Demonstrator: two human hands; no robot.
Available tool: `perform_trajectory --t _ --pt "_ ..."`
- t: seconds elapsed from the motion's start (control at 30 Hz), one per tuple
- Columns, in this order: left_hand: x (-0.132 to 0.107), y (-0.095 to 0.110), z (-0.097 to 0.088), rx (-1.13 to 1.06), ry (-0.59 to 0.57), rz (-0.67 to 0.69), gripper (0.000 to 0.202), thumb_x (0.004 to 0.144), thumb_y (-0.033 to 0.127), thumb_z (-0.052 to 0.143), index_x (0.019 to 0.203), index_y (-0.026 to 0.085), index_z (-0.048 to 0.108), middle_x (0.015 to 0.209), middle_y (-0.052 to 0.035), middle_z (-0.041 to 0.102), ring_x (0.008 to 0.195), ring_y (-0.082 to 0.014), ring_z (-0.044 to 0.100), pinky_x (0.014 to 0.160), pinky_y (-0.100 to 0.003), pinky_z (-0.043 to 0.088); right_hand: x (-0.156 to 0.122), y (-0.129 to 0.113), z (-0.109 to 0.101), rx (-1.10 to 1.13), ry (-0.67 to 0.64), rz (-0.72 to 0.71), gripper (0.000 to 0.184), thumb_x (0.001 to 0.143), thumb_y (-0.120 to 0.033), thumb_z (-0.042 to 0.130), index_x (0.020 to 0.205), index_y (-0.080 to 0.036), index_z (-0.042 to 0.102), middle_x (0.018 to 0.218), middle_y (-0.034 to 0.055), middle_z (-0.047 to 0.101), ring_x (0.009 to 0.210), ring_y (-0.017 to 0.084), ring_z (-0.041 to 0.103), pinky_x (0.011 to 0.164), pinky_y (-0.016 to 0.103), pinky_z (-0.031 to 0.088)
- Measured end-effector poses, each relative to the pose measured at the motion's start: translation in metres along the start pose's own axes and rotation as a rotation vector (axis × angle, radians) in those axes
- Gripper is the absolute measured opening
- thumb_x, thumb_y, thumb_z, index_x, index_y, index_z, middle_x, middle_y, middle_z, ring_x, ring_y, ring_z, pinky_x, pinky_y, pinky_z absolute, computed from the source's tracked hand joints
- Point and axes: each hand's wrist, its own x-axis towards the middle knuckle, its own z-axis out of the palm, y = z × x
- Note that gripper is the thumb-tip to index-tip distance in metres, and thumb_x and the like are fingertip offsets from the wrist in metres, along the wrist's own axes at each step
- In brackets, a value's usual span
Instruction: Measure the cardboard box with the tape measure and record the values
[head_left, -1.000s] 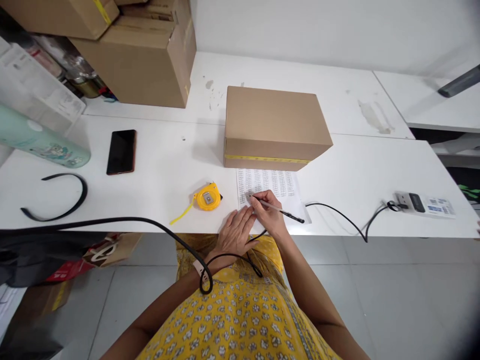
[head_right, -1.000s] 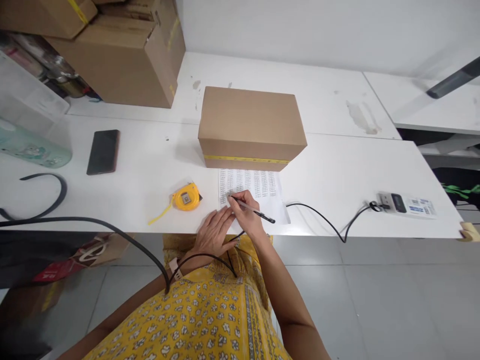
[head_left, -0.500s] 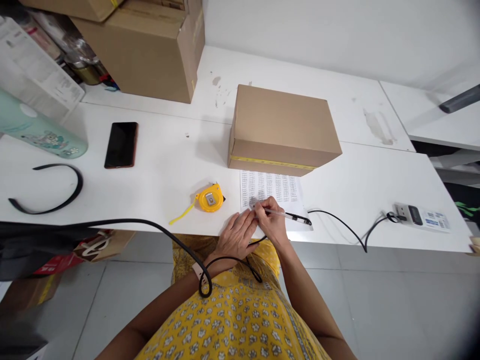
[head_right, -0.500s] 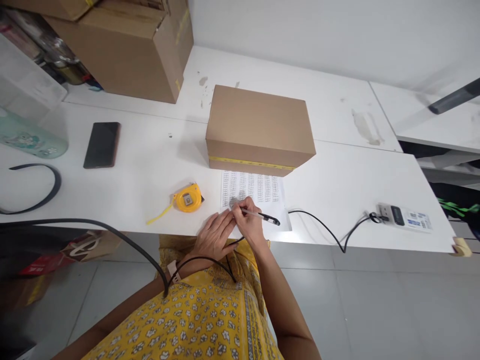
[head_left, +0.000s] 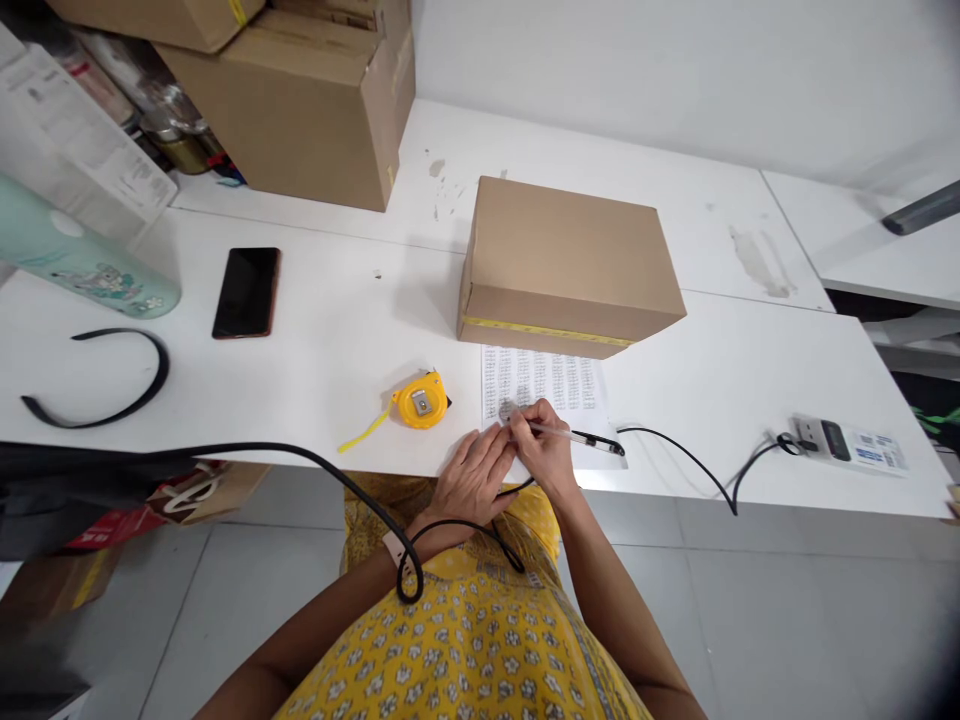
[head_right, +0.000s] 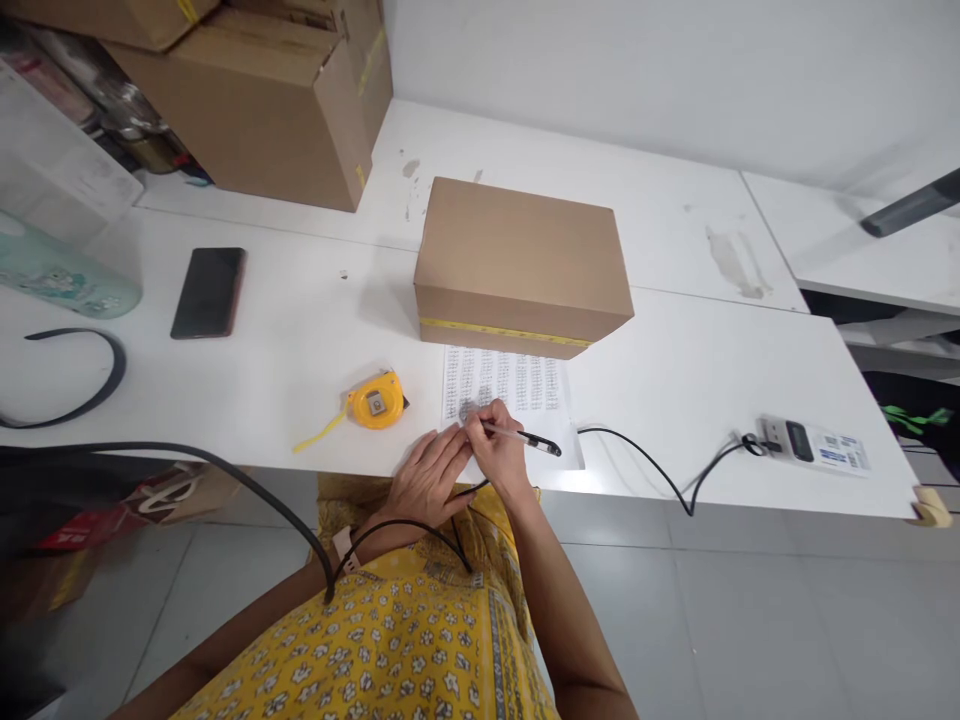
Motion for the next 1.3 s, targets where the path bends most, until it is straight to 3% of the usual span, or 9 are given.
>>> perform_trajectory --t 0.7,1.3 --pt "-0.0003 0.0003 -0.0002 -0.011 0.001 0.0 0.063 0.102 0.054 0.04 0.143 0.008 0.053 0.152 -0.0129 0.054 0.145 -0.0265 0.043 0.12 -0.043 0.033 0.0011 -0.0008 -0.0009 -0.032 0.028 -0.015 0.026 0.088 -0.036 0.06 0.07 -0.024 0.045 0.056 -0.0053 0.051 0.054 0.013 0.047 0.055 0.027 0.039" --pt "0.0019 0.0007 -0.0053 -0.023 -0.108 0.0 0.064 0.101 0.052 0.044 0.147 0.008 0.048 0.154 -0.0148 0.05 0.147 -0.0278 0.041 0.122 -0.044 0.031 0.0009 -0.0013 -0.0008 -0.005 0.034 -0.017 0.028 0.088 -0.039 0.06 0.071 -0.024 0.044 0.055 -0.0066 0.049 0.052 0.012 0.045 0.054 0.026 0.037"
